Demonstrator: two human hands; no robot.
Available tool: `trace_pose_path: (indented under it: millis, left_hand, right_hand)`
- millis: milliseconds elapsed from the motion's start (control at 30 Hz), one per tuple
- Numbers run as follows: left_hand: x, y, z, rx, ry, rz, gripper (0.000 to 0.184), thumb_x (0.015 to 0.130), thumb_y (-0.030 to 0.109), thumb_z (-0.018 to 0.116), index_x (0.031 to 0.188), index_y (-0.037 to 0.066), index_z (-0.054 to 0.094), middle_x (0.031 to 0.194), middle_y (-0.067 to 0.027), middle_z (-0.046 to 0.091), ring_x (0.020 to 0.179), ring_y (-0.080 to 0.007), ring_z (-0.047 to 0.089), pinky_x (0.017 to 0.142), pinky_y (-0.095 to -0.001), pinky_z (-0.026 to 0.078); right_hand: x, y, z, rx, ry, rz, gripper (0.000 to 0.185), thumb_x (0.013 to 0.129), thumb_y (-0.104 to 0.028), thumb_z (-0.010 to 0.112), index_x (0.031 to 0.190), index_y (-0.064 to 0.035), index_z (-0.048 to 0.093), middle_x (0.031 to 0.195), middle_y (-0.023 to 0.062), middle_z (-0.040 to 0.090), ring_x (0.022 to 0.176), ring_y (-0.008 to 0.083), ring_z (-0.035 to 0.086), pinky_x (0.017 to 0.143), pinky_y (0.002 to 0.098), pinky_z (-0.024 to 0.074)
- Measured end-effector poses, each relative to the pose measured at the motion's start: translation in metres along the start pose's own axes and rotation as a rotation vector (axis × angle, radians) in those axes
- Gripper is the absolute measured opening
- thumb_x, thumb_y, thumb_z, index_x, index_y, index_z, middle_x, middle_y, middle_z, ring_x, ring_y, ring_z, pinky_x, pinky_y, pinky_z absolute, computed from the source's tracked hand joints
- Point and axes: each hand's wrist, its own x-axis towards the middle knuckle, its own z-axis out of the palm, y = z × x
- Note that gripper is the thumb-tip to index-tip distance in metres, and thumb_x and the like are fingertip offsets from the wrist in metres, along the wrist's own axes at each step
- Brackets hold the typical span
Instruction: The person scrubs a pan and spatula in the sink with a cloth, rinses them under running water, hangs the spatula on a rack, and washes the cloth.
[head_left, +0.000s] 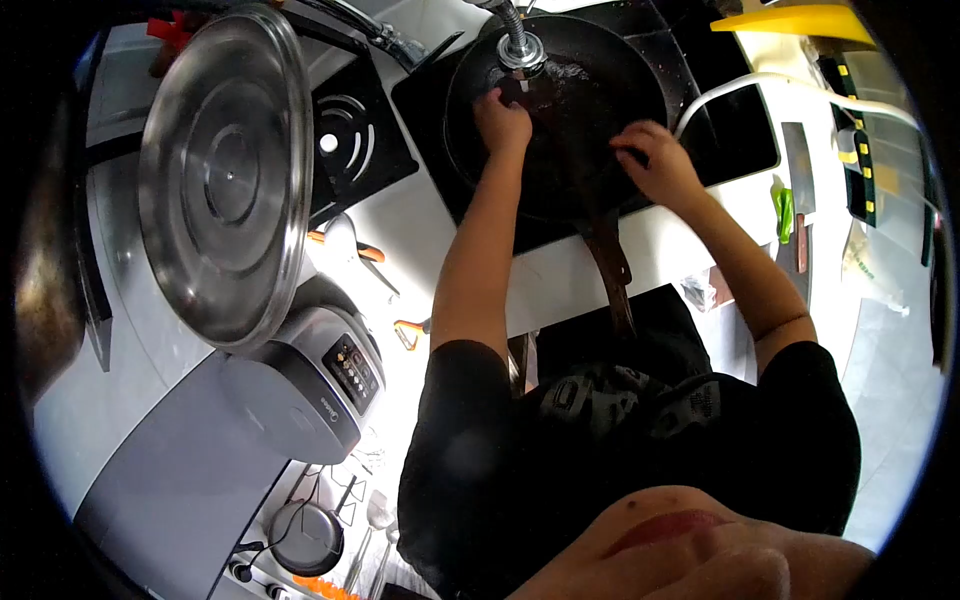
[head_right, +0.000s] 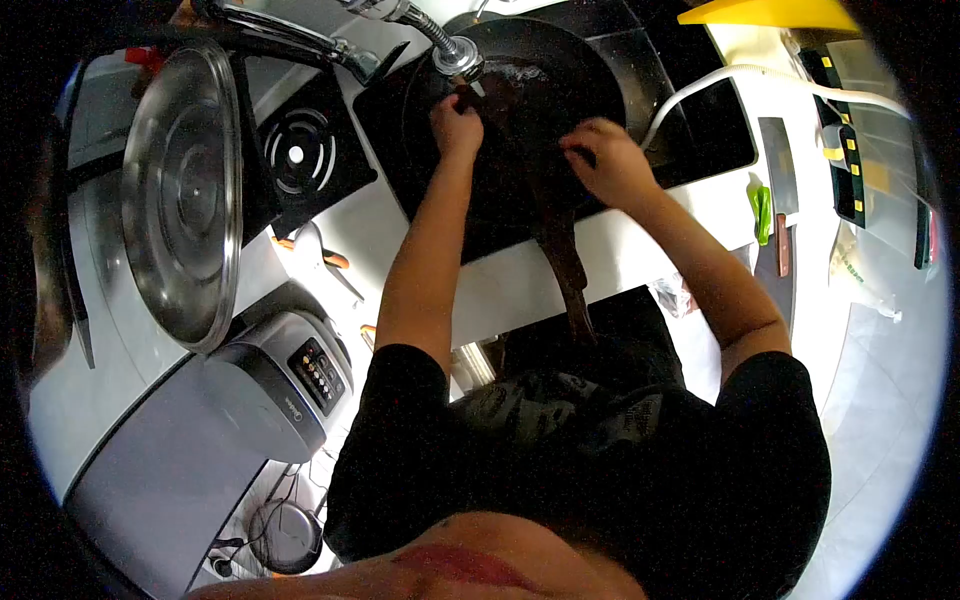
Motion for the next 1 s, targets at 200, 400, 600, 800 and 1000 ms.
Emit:
trace_pose_path:
  millis: [200,400,600,800,1000]
  left_hand:
    - [0.000,0.057,-0.064,0.031,0.223,0.455,0.021,0.083,0.016,0.054,0.099,0.003,0.058,0.104,-0.0152,0.056,0.097,-0.0303,0.053,0.081,-0.0396,0.043]
    - [0.072,0.062,-0.073,-0.538,0.024,0.489,0.022,0.089,0.015,0.051,0.101,-0.002,0.058,0.090,-0.0106,0.061,0.075,-0.0209,0.060,0.065,-0.0340,0.048]
    - [0.065,0.054,-0.069,-0.594,-0.004,0.409,0.021,0.090,0.014,0.048,0.098,-0.002,0.058,0.084,-0.0070,0.061,0.070,-0.0146,0.057,0.061,-0.0287,0.048]
    - [-0.006,0.006,-0.038,0.425,-0.195,0.318,0.041,0.081,0.028,0.054,0.113,0.001,0.053,0.111,-0.0205,0.055,0.104,-0.0336,0.052,0.090,-0.0401,0.040]
    - [-0.056,0.014,0.007,0.909,-0.676,0.750,0.080,0.078,0.056,0.051,0.139,0.018,0.018,0.145,-0.0125,0.007,0.134,-0.0304,0.006,0.107,-0.0460,0.013]
  right_hand:
    - [-0.054,-0.035,0.001,-0.005,-0.229,0.305,0.020,0.076,-0.024,0.063,0.087,-0.0078,0.063,0.084,0.0083,0.058,0.071,0.0236,0.059,0.062,0.0344,0.0471]
    - [-0.081,-0.048,0.022,-0.152,-0.212,0.147,0.040,0.074,-0.032,0.063,0.106,-0.0113,0.051,0.086,0.0077,0.058,0.072,0.0274,0.060,0.064,0.0375,0.0490]
    - [-0.074,-0.056,0.026,-0.160,-0.371,0.410,0.048,0.072,-0.021,0.060,0.115,-0.0071,0.044,0.087,0.0161,0.061,0.079,0.0323,0.060,0.068,0.0394,0.0477]
    - [-0.083,-0.042,-0.027,-0.066,-0.302,0.521,0.051,0.070,-0.020,0.056,0.117,-0.0022,0.048,0.098,0.0208,0.060,0.089,0.0349,0.058,0.079,0.0404,0.0457]
    - [-0.095,-0.036,-0.072,-0.136,-0.255,0.568,0.050,0.069,-0.021,0.056,0.116,-0.0038,0.050,0.092,0.0204,0.061,0.084,0.0329,0.060,0.076,0.0393,0.0465]
